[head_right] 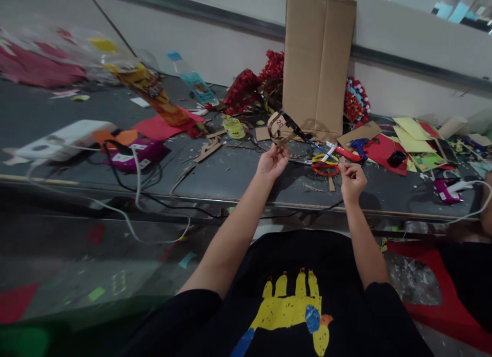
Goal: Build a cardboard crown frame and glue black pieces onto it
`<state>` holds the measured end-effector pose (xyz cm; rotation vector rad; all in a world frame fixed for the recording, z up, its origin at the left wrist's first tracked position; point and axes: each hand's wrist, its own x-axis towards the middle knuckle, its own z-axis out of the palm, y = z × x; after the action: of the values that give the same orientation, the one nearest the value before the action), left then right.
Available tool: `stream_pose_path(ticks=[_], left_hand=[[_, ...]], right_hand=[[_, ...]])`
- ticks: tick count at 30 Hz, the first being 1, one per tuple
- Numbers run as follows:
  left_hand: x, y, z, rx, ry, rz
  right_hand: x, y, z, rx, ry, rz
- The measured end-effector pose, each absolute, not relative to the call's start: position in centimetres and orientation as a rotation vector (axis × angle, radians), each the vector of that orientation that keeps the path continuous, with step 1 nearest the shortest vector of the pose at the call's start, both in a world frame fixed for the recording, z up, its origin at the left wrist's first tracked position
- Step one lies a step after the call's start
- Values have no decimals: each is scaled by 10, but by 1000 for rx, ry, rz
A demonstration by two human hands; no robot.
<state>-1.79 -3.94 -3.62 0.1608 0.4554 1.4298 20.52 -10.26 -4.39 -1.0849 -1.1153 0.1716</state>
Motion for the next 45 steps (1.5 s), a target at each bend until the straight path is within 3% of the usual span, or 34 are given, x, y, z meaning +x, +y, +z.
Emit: stream_pose_path(ticks=[16,45], left_hand=[[-19,-37,-41,205,446,1435],[-18,-36,-42,226,455,1414]], right_hand=[[251,-120,15,-1017,-1588,-395],[249,-120,14,-1050,-1605,-386]])
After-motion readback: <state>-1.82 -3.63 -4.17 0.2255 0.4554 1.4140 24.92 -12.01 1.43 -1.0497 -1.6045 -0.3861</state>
